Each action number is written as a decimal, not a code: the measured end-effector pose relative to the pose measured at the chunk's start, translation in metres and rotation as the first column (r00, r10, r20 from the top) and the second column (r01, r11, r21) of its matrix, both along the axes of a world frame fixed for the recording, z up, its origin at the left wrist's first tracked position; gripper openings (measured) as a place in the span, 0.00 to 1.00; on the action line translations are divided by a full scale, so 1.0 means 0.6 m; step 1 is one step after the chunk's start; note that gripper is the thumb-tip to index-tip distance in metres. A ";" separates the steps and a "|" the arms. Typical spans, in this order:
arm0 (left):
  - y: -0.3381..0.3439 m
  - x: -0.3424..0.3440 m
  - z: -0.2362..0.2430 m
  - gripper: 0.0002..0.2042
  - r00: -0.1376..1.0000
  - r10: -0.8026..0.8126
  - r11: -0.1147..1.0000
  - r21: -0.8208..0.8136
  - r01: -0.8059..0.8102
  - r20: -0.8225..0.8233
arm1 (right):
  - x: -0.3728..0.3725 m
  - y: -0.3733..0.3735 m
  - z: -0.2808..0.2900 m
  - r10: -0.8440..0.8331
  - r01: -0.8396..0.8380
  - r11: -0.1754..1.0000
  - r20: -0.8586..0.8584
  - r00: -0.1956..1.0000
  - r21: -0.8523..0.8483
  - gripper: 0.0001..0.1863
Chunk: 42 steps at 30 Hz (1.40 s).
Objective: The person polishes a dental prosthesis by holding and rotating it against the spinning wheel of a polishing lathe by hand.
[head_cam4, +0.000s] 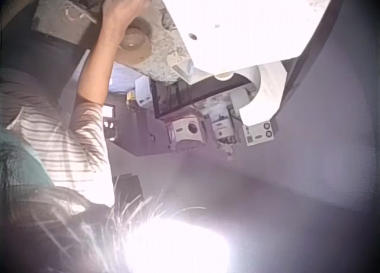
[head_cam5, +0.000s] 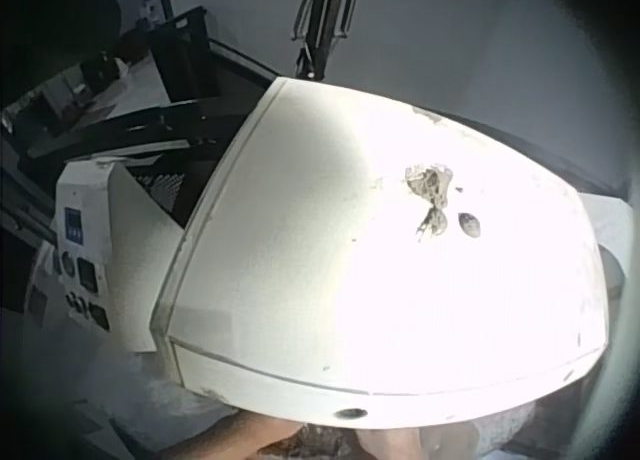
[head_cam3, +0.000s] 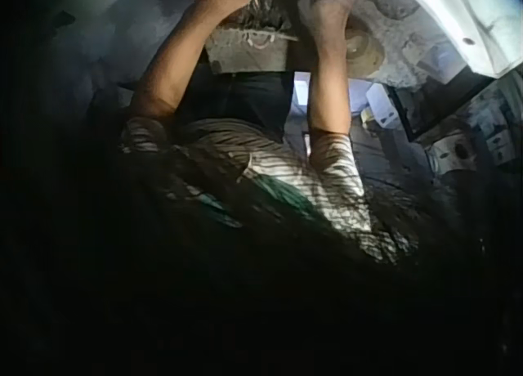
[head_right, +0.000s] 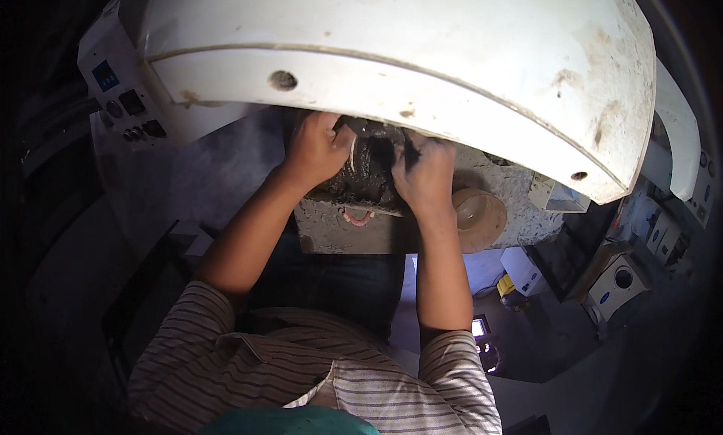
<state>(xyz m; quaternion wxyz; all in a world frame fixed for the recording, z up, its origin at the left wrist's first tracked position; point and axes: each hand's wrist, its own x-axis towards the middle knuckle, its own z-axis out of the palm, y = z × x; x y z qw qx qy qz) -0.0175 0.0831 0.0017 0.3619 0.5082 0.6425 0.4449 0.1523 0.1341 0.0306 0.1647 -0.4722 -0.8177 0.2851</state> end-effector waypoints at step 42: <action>-0.021 -0.017 0.008 0.17 0.980 0.053 0.989 0.148 -0.025 -0.190 | -0.019 -0.014 0.005 0.043 -0.043 0.999 0.053 0.998 0.007 0.12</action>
